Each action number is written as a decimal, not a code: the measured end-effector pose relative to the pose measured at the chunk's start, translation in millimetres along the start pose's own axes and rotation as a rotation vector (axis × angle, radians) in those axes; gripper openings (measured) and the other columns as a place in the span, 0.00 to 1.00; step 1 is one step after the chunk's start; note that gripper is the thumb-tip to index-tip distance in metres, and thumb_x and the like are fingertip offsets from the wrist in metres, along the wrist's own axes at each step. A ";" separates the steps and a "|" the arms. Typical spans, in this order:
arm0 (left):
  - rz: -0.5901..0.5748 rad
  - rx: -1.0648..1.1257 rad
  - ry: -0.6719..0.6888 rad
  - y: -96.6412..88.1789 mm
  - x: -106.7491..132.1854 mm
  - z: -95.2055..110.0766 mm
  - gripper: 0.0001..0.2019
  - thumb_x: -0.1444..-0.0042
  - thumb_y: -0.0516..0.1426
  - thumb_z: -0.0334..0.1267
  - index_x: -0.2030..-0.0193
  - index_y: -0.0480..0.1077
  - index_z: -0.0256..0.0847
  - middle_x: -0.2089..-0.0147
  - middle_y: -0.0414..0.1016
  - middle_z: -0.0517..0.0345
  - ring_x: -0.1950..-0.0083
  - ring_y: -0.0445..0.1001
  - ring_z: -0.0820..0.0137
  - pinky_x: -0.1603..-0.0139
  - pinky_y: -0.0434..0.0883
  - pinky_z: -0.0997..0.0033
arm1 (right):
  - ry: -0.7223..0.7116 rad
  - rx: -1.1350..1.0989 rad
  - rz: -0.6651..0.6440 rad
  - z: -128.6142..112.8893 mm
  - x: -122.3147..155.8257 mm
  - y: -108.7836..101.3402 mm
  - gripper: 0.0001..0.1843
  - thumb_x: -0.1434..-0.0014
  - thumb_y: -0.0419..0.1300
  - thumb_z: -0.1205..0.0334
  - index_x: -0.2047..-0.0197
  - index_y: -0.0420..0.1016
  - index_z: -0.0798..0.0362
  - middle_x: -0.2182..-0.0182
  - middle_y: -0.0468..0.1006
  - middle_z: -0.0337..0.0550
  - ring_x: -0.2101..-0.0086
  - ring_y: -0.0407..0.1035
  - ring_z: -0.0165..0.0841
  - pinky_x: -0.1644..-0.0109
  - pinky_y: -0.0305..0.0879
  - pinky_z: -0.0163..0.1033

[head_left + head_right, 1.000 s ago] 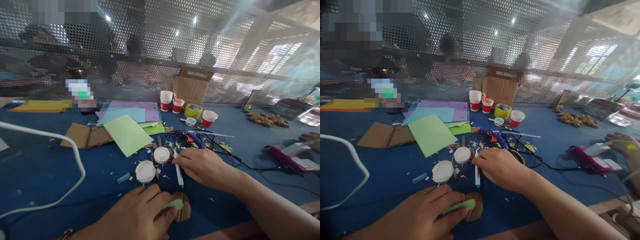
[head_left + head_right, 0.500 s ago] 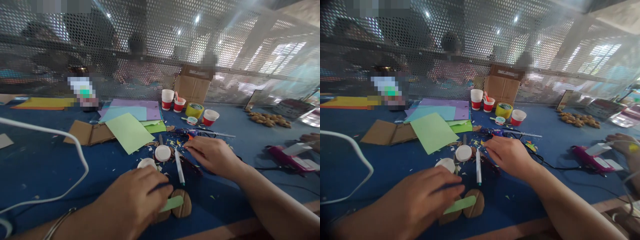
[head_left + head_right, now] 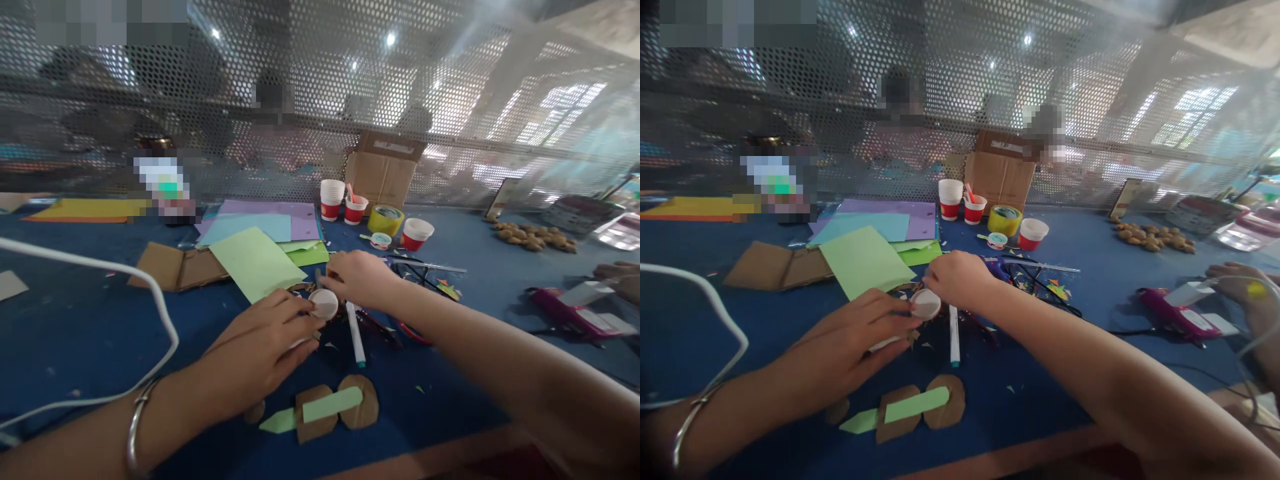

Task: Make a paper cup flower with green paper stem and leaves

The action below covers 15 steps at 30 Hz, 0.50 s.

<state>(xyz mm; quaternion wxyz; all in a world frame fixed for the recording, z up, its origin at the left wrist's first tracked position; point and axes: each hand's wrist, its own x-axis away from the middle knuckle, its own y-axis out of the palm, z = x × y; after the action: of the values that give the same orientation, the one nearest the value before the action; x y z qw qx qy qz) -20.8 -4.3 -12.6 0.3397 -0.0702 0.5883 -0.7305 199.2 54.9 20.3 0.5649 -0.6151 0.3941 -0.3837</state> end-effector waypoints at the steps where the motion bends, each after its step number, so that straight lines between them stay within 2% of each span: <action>1: -0.022 0.000 0.005 0.8 -0.3 0.6 0.13 0.27 0.54 0.39 0.43 0.78 0.45 0.42 0.78 0.54 0.44 0.71 0.59 0.43 0.68 0.56 | 0.012 0.002 -0.024 -4.7 -7.3 1.6 0.18 0.30 0.56 0.53 0.59 0.83 0.56 0.57 0.84 0.55 0.54 0.79 0.48 0.58 0.69 0.43; 5: -0.079 0.008 -0.025 2.4 -0.4 -0.2 0.13 0.28 0.55 0.41 0.43 0.78 0.44 0.40 0.78 0.56 0.41 0.70 0.57 0.41 0.68 0.53 | 0.058 -0.014 -0.074 -14.9 -27.5 9.8 0.15 0.35 0.60 0.55 0.57 0.83 0.58 0.56 0.84 0.59 0.54 0.79 0.50 0.56 0.70 0.44; 8: -0.121 0.001 -0.036 3.8 -0.3 -1.6 0.14 0.28 0.55 0.42 0.43 0.78 0.44 0.40 0.77 0.56 0.41 0.70 0.56 0.41 0.68 0.51 | 0.087 -0.053 -0.076 -16.8 -34.7 14.6 0.14 0.41 0.63 0.58 0.58 0.83 0.58 0.59 0.84 0.58 0.57 0.79 0.47 0.59 0.69 0.42; 10: -0.141 -0.013 -0.043 4.6 -0.1 -2.0 0.14 0.27 0.55 0.42 0.42 0.77 0.44 0.40 0.77 0.55 0.41 0.71 0.55 0.41 0.68 0.49 | 0.101 -0.096 -0.062 -17.0 -37.4 17.1 0.13 0.45 0.65 0.57 0.62 0.83 0.58 0.63 0.83 0.56 0.61 0.78 0.45 0.63 0.66 0.40; 12: -0.146 -0.030 -0.050 4.8 0.6 -1.6 0.15 0.27 0.54 0.42 0.42 0.77 0.44 0.41 0.77 0.53 0.42 0.72 0.54 0.42 0.69 0.48 | 0.109 -0.152 -0.020 -16.6 -38.7 18.2 0.12 0.47 0.66 0.56 0.68 0.81 0.57 0.68 0.82 0.53 0.65 0.76 0.42 0.67 0.61 0.38; 15: -0.135 -0.046 -0.057 3.8 2.9 0.0 0.15 0.27 0.53 0.43 0.43 0.77 0.43 0.43 0.78 0.51 0.44 0.73 0.53 0.44 0.69 0.47 | 0.105 -0.258 0.113 -13.2 -36.1 13.7 0.12 0.45 0.64 0.55 0.73 0.76 0.55 0.73 0.79 0.46 0.69 0.72 0.35 0.69 0.56 0.37</action>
<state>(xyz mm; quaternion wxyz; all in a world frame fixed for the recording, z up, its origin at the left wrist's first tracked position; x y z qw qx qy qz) -21.5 -6.2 -16.9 0.3044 -0.1382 0.5890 -0.7357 172.2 82.2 6.5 0.4804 -0.6385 0.5031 -0.3293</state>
